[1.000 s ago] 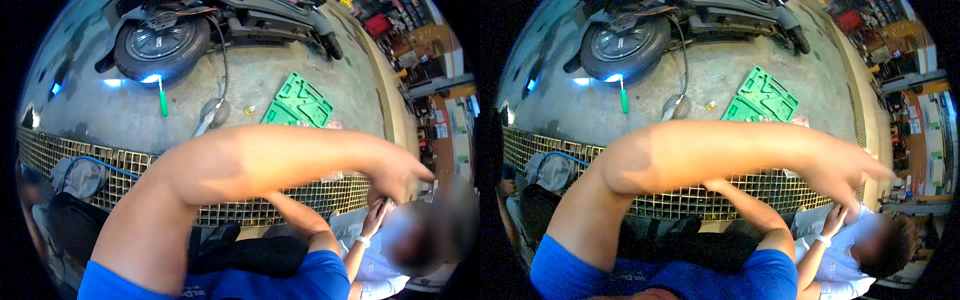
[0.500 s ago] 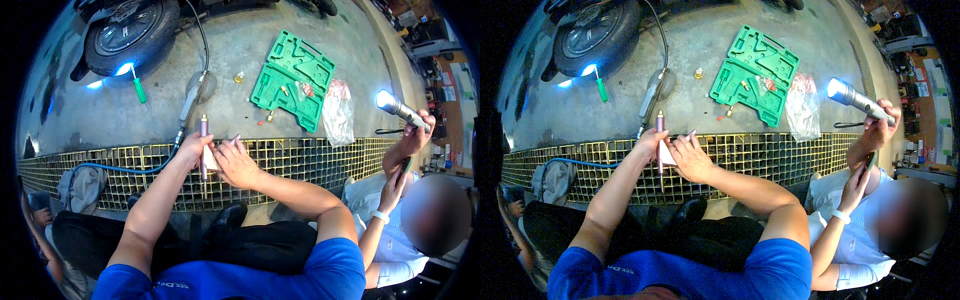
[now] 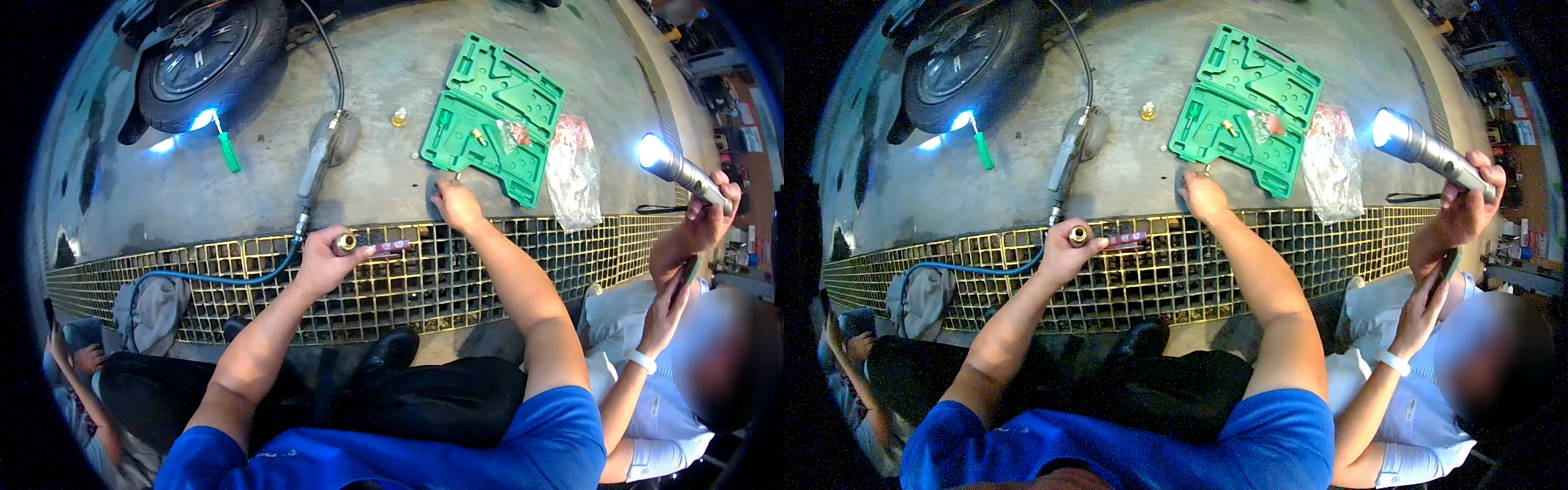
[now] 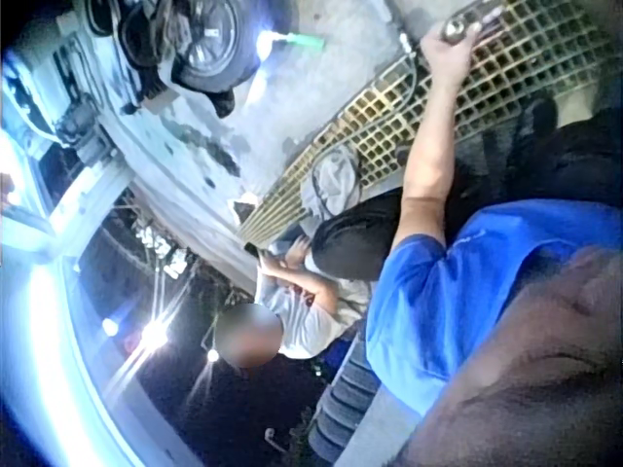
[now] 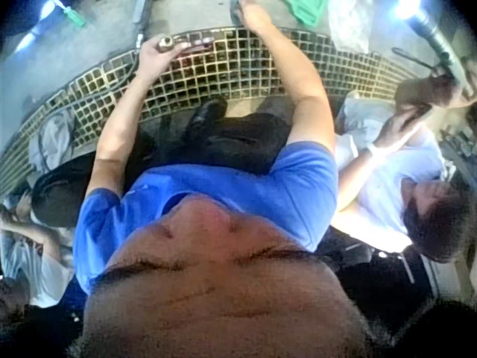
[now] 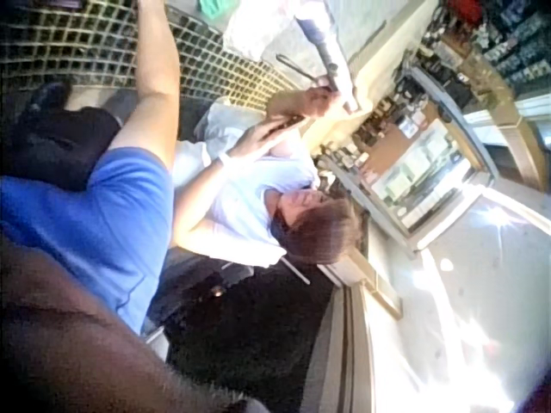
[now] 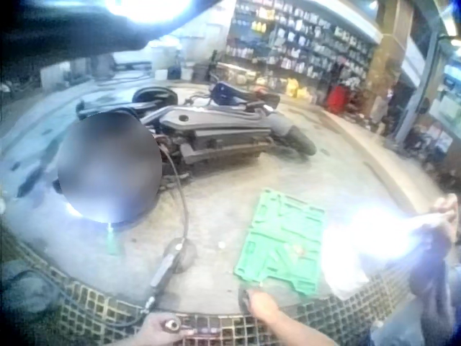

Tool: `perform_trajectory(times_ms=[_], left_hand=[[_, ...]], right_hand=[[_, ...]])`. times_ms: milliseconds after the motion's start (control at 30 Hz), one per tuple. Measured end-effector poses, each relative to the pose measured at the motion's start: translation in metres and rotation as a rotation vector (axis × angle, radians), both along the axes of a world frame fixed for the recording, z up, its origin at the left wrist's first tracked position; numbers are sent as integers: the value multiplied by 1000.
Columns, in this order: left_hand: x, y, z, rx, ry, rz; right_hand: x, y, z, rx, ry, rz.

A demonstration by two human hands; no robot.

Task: The person sits on a metal grate in a workshop and assembles small brass valve components. They use a purple-handled tool to manipulate the parts, screwing them together and inspecting the assembly. A green tool case and a scooter are visible in the background.

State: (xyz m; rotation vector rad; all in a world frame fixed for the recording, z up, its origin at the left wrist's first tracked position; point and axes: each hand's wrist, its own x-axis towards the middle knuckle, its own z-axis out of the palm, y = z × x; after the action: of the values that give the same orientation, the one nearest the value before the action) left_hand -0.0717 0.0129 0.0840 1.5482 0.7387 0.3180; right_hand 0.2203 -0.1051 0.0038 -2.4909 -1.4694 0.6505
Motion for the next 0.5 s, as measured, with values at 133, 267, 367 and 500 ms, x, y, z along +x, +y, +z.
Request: perform_trajectory(times_ms=[133,267,367,500], left_hand=[[-3,1,-1,101,-54,-27],[-2,5,0,173,-34,-131],[-4,4,-3,221,-136,-115],[5,5,4,269,-183,-169]], right_hand=[[2,0,-14,-65,-14,-8],[10,-10,-25,-7,-8,-18],[-14,2,26,204,312,-78],[-49,13,129,268,887,-59]])
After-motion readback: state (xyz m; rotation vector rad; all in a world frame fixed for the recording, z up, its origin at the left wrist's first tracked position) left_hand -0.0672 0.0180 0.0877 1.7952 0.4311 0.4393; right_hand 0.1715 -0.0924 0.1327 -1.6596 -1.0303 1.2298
